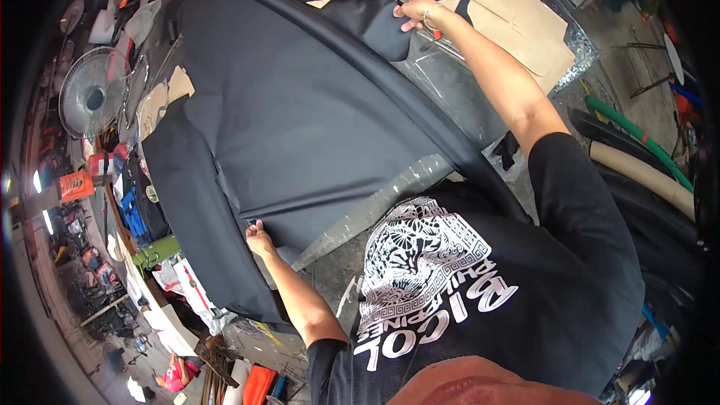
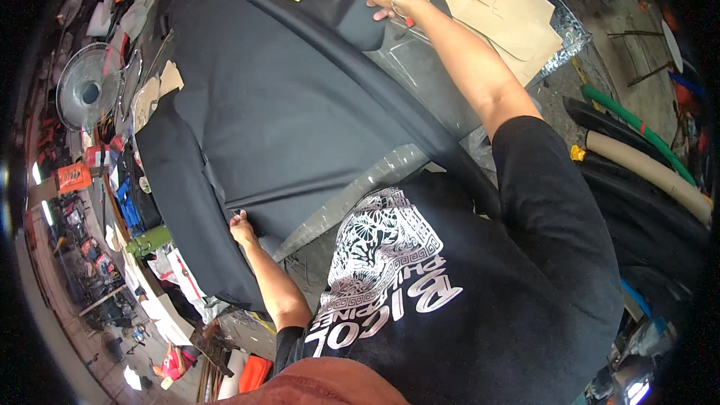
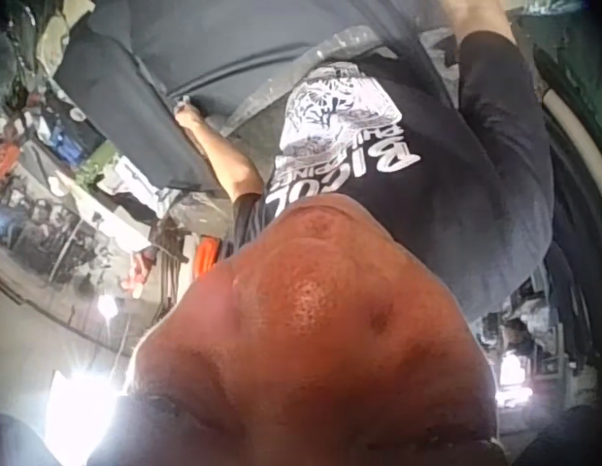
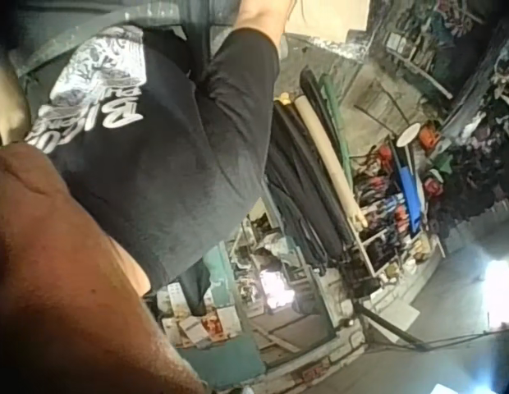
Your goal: Tracing a cardboard template onto black material and cutting it out with a utility knife.
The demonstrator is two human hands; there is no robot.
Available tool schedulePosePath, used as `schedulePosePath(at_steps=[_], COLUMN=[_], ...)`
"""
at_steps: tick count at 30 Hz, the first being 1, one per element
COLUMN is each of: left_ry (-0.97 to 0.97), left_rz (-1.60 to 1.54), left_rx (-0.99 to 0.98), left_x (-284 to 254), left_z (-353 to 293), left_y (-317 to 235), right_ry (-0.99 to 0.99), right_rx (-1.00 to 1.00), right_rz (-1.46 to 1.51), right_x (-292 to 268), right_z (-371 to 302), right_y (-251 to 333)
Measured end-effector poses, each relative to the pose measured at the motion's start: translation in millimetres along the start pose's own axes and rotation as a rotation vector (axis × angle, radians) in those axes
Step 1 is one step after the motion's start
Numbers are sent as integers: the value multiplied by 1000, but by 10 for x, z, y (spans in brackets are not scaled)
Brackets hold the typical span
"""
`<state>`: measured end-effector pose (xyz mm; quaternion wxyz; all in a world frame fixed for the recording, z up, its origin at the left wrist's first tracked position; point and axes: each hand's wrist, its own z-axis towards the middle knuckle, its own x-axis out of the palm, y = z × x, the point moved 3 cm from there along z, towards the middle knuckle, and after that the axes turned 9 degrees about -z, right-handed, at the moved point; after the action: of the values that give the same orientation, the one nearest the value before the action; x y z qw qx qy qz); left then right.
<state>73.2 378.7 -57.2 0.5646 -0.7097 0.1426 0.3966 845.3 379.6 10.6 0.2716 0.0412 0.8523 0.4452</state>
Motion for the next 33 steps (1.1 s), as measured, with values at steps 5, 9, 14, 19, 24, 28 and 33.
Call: schedulePosePath(at_steps=[5, 9, 14, 19, 24, 28, 33], left_ry=[-3, 76, 161, 221, 201, 79, 120], left_rz=[-149, -227, -127, -167, -205, -100, -88], left_rx=[-16, -29, 5, 9, 20, 126, 211], left_x=[-211, -286, -284, -348, -380, -295, -239], left_z=[-63, -290, -487, -537, -652, -675, -518], left_y=[307, 485, 347, 355, 577, 572, 614], right_ry=[-326, -391, -391, -459, -298, -373, -407], right_rx=[-187, -86, 2, -161, -157, -323, -353], right_rz=[-577, -756, -461, -153, -861, -1091, -1129], right_x=[-492, -1360, -1678, -2123, -1949, -1690, -1684], right_z=[120, 599, 244, 163, -624, -1076, -1162], right_y=[136, -156, -375, -880, -718, -920, -972])
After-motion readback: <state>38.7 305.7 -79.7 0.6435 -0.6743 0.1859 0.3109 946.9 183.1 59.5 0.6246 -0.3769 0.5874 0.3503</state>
